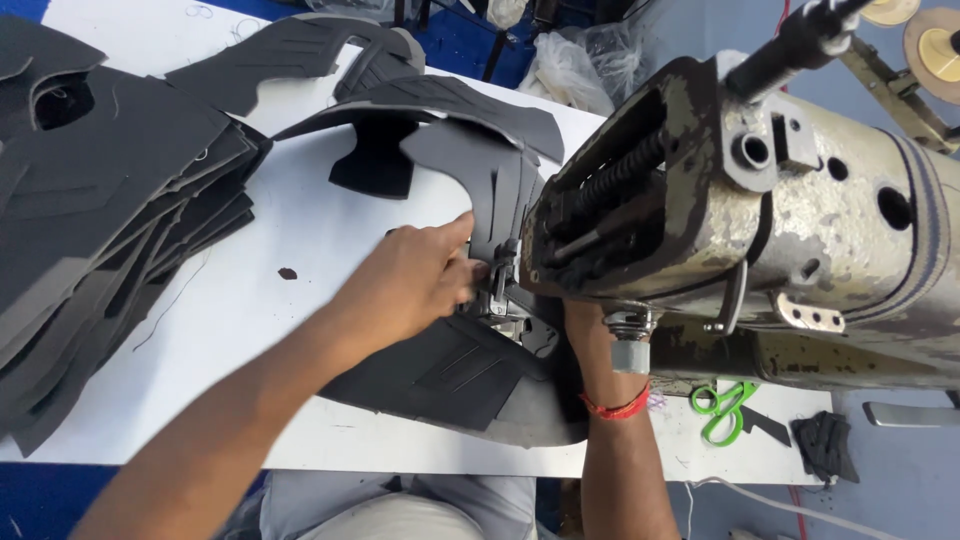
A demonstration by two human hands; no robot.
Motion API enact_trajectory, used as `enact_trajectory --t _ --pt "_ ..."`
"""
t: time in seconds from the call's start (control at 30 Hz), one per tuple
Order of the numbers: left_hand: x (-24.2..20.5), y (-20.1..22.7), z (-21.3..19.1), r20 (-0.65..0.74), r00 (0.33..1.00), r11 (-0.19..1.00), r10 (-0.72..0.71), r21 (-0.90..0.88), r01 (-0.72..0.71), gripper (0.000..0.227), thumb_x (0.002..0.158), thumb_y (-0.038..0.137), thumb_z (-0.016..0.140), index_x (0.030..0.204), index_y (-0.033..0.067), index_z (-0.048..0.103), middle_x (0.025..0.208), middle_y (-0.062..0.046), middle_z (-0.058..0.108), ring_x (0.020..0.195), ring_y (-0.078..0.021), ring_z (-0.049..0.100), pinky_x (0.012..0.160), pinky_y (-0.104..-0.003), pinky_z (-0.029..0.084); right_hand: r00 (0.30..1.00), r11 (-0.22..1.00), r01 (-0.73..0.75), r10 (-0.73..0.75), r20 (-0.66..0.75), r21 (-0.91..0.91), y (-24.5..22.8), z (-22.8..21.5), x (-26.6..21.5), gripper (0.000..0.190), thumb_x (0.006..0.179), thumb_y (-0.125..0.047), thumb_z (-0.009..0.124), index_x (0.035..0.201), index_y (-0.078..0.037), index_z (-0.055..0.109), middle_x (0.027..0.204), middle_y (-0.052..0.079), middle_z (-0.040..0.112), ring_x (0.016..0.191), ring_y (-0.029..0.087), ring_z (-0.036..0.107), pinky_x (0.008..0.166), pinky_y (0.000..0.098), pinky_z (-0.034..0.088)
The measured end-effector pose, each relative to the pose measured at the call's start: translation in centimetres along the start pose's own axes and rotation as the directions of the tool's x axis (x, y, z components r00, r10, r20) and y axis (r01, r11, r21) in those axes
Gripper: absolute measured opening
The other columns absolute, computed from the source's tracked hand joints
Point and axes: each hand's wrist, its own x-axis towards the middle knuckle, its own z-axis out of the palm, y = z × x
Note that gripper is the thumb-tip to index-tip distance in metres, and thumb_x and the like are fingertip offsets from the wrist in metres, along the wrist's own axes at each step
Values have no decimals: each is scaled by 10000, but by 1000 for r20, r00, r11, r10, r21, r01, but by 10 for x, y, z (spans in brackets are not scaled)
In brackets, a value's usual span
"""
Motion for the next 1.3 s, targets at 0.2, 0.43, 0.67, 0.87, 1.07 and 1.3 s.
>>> enact_trajectory --t 0.2,0.43,0.67,0.87,1.07,1.3 --pt "64 -3 -45 -303 811 823 500 459 -336 293 1065 264 585 1192 22 692 978 -181 719 868 -339 700 756 -449 549 962 963 -126 177 -206 239 32 140 -17 516 1161 -258 421 1575 45 362 1574 273 447 1418 449 461 1206 542 327" --pt "162 -65 -62 71 920 700 386 627 -342 708 1015 676 519 1138 22 760 1257 -283 633 1167 -441 608 962 -628 450 971 952 -33 103 -217 305 16 108 15 443 1109 -236 495 1454 33 427 1431 236 491 1291 410 501 1100 512 362" --pt "122 -76 -71 -269 516 190 813 961 202 488 711 499 700 1003 120 798 1010 -94 755 976 -277 716 818 -480 413 978 927 54 26 -207 370 -6 58 45 372 1056 -215 568 1333 21 491 1288 200 535 1163 370 542 994 483 398" --pt "110 -54 -95 -167 848 322 502 947 -4 226 1076 287 696 1029 88 791 974 -131 748 1056 -332 678 998 -527 477 975 897 138 -50 -214 420 -30 1 82 312 1012 -196 632 1229 11 546 1165 169 573 1054 337 577 904 459 428" --pt "158 -88 -78 44 996 789 -72 614 30 785 917 823 434 1219 154 715 1232 -181 668 1177 -390 607 1008 -592 445 967 863 210 -115 -226 461 -49 -57 114 256 967 -177 695 1126 1 601 1042 137 611 945 303 612 813 434 459" --pt "144 -98 -65 160 977 733 -139 680 -7 1006 800 908 292 1167 114 788 1206 -163 764 1267 -335 640 1214 -601 267 956 819 278 -184 -228 502 -52 -89 131 199 914 -155 768 1005 -11 665 899 101 655 817 264 653 707 405 494"
